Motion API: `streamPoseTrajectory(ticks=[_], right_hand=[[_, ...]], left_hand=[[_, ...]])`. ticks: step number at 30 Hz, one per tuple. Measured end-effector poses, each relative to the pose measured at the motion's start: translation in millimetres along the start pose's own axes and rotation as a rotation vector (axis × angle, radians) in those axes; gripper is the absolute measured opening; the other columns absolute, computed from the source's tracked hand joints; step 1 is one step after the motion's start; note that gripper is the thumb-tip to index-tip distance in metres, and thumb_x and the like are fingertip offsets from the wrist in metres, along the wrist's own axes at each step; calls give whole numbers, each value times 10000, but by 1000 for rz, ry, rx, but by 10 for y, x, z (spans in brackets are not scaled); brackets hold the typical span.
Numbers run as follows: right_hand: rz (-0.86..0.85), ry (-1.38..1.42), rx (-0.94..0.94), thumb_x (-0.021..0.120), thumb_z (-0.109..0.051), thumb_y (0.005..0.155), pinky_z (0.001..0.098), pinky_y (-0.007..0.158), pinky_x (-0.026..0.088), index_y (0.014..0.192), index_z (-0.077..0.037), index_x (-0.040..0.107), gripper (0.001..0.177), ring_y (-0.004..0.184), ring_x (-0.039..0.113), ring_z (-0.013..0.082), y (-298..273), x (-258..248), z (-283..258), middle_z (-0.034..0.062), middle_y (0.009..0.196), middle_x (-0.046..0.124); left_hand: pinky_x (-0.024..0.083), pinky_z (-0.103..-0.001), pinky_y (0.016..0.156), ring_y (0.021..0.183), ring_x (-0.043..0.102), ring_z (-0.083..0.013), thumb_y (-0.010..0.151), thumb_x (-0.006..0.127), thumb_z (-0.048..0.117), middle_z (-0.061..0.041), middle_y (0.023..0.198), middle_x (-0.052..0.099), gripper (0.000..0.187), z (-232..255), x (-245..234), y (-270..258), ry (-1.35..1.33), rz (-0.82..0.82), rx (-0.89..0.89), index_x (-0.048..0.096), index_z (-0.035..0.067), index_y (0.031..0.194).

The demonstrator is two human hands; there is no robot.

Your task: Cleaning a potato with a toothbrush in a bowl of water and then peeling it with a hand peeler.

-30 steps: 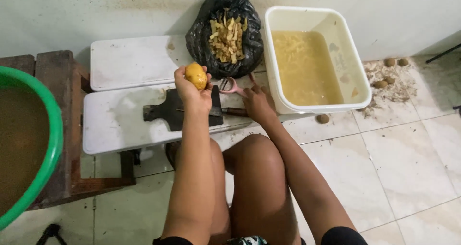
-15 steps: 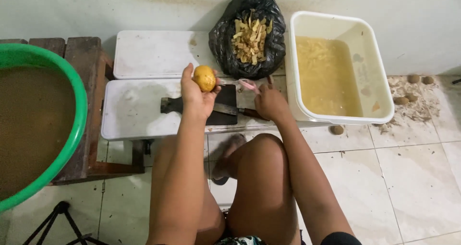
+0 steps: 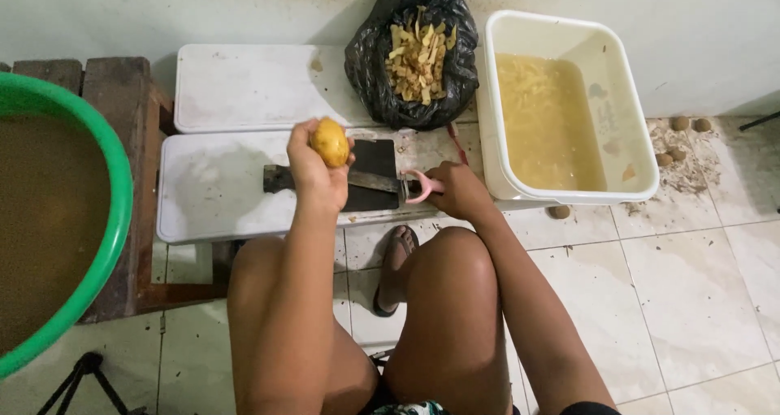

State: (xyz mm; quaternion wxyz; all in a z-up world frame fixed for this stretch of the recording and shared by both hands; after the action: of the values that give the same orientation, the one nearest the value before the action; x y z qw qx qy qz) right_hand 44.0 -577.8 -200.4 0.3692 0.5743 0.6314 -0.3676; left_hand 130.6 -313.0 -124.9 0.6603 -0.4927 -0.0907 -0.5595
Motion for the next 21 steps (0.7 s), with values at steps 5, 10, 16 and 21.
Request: streamPoseTrajectory(ticks=[5,10,16,21], right_hand=[[52,-91,234,710,-262,804,480,796,598,1129,-250,763,330,938,727,323,-69,-44,197,68,951,726],[125,-100,239,737,-216,816,425,724,612,1128,-141,780,324,876,749,322,-30,-71,257,102,926,742],[137,-179,281,736,-282,823,399,678,613,1138,-139,774,348,852,752,287,-20,-180,44,101,904,720],[181,93,327,744,-235,866,477,787,600,1225,-51,733,404,964,728,404,-159,-506,-455,220,982,694]], left_hand=[[481,-359,571,699,665,-307,782,693,370,-136,907,621,418,-189,-99,-27,-27,-1,-54,568,85,1060],[461,-376,588,694,639,-330,820,653,354,-170,876,612,382,-61,33,-175,-76,-67,-105,564,54,1039],[462,-365,655,776,648,-289,878,595,440,-156,927,639,444,-9,-67,-117,-86,-88,-147,588,77,1134],[447,-356,666,784,644,-265,910,571,492,-143,969,654,467,43,-77,-108,-89,-25,-165,553,83,1133]])
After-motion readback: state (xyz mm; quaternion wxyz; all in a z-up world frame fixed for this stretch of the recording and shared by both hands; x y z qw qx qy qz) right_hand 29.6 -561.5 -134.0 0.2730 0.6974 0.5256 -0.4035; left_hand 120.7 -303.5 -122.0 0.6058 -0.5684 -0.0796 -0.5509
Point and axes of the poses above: each hand's wrist, its own y-axis towards the middle knuckle, its own x-axis out of the palm, z = x × y, the point moved 1 cm from there along y, towards the middle knuckle
